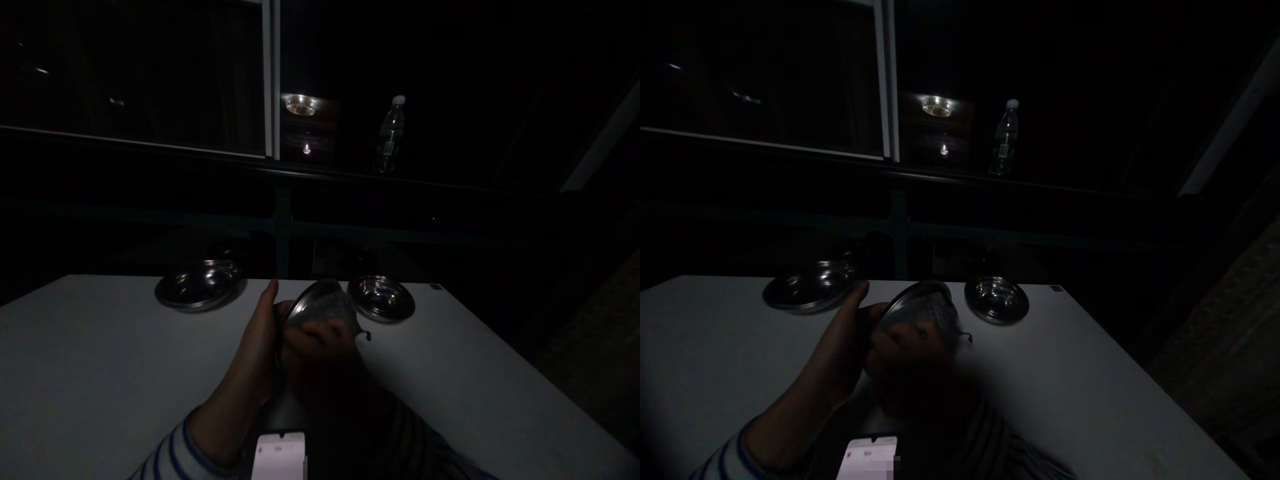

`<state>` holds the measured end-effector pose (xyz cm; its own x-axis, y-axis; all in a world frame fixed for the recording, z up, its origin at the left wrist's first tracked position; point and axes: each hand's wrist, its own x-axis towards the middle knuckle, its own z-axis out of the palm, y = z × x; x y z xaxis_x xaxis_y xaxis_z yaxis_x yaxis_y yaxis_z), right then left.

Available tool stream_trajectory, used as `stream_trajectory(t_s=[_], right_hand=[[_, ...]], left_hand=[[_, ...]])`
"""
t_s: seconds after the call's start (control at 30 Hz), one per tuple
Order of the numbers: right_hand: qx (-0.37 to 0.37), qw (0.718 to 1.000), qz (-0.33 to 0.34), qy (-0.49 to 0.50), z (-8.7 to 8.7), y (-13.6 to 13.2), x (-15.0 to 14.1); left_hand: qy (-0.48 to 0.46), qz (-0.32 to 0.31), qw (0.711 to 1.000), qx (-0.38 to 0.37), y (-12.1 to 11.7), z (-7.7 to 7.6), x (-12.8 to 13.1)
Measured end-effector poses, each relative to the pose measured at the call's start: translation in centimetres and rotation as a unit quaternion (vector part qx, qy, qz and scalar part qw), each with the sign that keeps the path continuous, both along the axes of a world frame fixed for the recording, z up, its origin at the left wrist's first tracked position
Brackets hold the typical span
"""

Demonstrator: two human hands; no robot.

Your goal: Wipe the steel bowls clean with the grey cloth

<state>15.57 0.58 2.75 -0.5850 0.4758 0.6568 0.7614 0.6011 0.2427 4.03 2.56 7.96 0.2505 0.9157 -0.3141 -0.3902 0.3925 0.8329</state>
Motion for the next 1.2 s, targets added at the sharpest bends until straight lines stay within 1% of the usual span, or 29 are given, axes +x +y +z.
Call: stream_trajectory(t_s=[0.03, 0.1, 0.2, 0.27, 0.33, 0.4, 0.43, 0.5, 0.57, 0.63, 0.7, 0.73, 0.8, 0.87, 0.93, 1.0, 1.07, 1.13, 1.17, 1.2], right_hand=[[0.004, 1.000, 0.005, -0.009, -0.2, -0.1, -0.2], [0.032, 0.999, 0.011, 0.004, -0.3, 0.0, -0.2], [0.067, 0.996, -0.008, 0.064, 0.5, 0.4, 1.0], [0.046, 0.989, -0.042, 0.133, 1.2, 0.9, 2.0], [0.014, 0.974, -0.067, 0.214, 1.9, 1.2, 2.9], [0.003, 0.963, -0.079, 0.257, 2.1, 1.3, 3.1], [0.007, 0.966, -0.080, 0.247, 2.0, 1.1, 2.9], [0.030, 0.981, -0.067, 0.180, 1.4, 0.7, 2.0], [0.053, 0.993, -0.031, 0.098, 0.6, 0.2, 1.0], [0.058, 0.997, 0.005, 0.050, 0.0, -0.1, 0.5], [0.046, 0.998, 0.012, 0.050, 0.0, 0.0, 0.7], [0.039, 0.997, 0.004, 0.069, 0.1, 0.3, 1.1], [0.026, 0.989, -0.025, 0.146, 0.6, 0.9, 2.2], [0.010, 0.971, -0.054, 0.232, 1.1, 1.5, 3.0], [0.001, 0.960, -0.070, 0.270, 1.2, 1.6, 3.1], [0.009, 0.971, -0.061, 0.230, 0.9, 1.3, 2.5], [0.021, 0.989, -0.029, 0.144, 0.5, 0.7, 1.7], [0.027, 0.997, 0.005, 0.076, 0.3, 0.3, 1.2], [0.032, 0.997, 0.010, 0.072, 0.3, 0.3, 1.2], [0.035, 0.995, 0.005, 0.088, 0.5, 0.4, 1.4]], left_hand=[[0.005, 0.007, 1.000, 0.002, 0.1, -0.1, -0.1], [0.015, 0.023, 1.000, 0.004, 0.2, -0.2, -0.1], [0.015, 0.023, 0.999, 0.016, 0.1, -0.5, 0.1], [0.014, 0.027, 0.999, 0.021, 0.1, -0.7, 0.2], [0.020, 0.038, 0.999, 0.021, 0.0, -0.8, 0.4], [0.022, 0.046, 0.999, 0.015, -0.1, -0.7, 0.4], [0.020, 0.047, 0.999, 0.008, -0.2, -0.6, 0.4], [0.014, 0.052, 0.999, -0.006, -0.2, -0.4, 0.4], [0.016, 0.058, 0.998, -0.011, -0.1, -0.3, 0.2], [0.018, 0.058, 0.998, -0.001, 0.0, -0.4, 0.1], [0.018, 0.049, 0.999, 0.010, 0.2, -0.5, 0.0], [0.021, 0.042, 0.999, 0.014, 0.2, -0.6, 0.0], [0.030, 0.035, 0.999, 0.018, 0.3, -0.7, 0.0], [0.037, 0.033, 0.999, 0.016, 0.2, -0.6, 0.1], [0.034, 0.034, 0.999, 0.014, 0.1, -0.5, 0.1], [0.028, 0.039, 0.999, 0.010, 0.0, -0.3, 0.1], [0.028, 0.048, 0.998, 0.014, 0.2, -0.3, 0.0], [0.035, 0.054, 0.998, 0.027, 0.4, -0.4, -0.2], [0.042, 0.055, 0.997, 0.037, 0.5, -0.4, -0.3], [0.051, 0.054, 0.996, 0.045, 0.5, -0.5, -0.4]])
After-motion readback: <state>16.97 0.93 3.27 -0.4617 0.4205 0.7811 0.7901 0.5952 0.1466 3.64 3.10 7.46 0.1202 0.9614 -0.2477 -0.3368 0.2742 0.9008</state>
